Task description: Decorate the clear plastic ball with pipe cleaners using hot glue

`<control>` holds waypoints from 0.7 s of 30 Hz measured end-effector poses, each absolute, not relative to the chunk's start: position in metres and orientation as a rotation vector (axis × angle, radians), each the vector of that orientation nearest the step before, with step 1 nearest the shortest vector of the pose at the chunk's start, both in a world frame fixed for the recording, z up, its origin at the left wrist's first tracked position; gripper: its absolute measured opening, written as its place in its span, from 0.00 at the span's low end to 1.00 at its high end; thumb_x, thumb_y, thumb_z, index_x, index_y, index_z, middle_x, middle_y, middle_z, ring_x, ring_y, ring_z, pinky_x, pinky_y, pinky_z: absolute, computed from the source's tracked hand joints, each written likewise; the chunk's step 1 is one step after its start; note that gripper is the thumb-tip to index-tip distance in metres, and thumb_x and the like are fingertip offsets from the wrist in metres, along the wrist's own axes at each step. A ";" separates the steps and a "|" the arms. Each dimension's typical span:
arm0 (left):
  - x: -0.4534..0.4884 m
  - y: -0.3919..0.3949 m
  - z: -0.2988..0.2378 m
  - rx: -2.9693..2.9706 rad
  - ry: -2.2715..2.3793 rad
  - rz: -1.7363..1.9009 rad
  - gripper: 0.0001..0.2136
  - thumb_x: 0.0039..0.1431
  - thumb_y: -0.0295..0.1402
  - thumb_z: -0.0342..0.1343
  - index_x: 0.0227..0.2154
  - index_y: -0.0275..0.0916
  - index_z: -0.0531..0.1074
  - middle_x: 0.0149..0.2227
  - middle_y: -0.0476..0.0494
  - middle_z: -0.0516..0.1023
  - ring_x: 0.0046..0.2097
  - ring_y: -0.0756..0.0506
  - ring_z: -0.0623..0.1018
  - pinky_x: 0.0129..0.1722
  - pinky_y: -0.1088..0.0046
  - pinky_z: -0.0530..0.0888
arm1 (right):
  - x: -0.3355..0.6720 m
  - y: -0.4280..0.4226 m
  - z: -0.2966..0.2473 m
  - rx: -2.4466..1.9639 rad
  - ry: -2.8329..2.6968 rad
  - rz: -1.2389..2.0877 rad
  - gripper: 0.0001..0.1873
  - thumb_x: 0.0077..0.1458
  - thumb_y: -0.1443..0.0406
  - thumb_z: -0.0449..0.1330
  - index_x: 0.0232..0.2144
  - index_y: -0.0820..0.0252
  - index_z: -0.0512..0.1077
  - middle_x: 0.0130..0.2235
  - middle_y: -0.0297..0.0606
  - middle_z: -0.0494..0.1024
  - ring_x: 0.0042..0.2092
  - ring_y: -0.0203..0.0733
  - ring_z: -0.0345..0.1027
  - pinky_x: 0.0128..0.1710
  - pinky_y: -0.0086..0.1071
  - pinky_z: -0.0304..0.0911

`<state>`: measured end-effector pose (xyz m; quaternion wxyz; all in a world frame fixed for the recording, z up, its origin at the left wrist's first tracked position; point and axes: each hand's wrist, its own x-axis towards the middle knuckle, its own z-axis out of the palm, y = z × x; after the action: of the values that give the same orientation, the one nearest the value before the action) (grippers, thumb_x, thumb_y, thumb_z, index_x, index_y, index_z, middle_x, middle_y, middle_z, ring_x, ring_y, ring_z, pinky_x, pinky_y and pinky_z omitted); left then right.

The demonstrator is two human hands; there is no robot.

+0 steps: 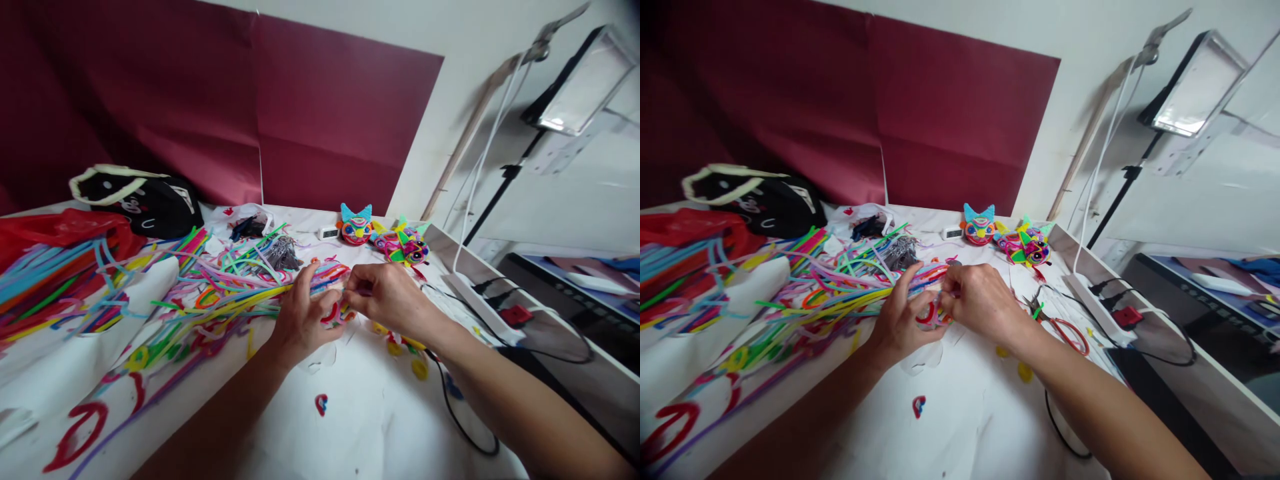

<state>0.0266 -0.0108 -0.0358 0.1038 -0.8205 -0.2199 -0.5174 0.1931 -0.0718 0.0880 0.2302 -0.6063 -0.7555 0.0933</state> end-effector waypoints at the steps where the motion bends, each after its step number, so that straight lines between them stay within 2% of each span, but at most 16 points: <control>1: 0.027 -0.011 -0.035 -2.420 -0.640 -1.538 0.29 0.48 0.33 0.70 0.50 0.45 0.61 0.67 0.29 0.56 0.66 0.27 0.68 0.54 0.48 0.77 | 0.193 -0.072 0.089 -1.666 -2.073 0.268 0.03 0.51 0.72 0.63 0.29 0.61 0.77 0.25 0.32 0.76 0.26 0.33 0.62 0.29 0.28 0.51; 12: 0.024 -0.008 -0.032 -2.422 -0.522 -1.582 0.28 0.48 0.31 0.70 0.49 0.45 0.63 0.68 0.31 0.55 0.65 0.29 0.68 0.53 0.47 0.77 | 0.196 -0.074 0.088 -1.622 -2.036 0.234 0.04 0.49 0.72 0.63 0.27 0.60 0.74 0.23 0.28 0.70 0.25 0.32 0.57 0.29 0.29 0.50; 21: 0.025 -0.015 -0.024 -2.443 -0.509 -1.647 0.27 0.49 0.31 0.70 0.49 0.45 0.63 0.67 0.34 0.55 0.64 0.31 0.69 0.55 0.49 0.77 | 0.213 -0.076 0.083 -1.447 -1.898 0.492 0.02 0.52 0.67 0.63 0.30 0.58 0.73 0.23 0.29 0.72 0.25 0.34 0.61 0.26 0.28 0.53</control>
<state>0.0248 -0.0146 -0.0237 0.0756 -0.8148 -0.1696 -0.5492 0.2131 -0.0764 0.0827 0.3451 -0.5572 -0.7311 0.1895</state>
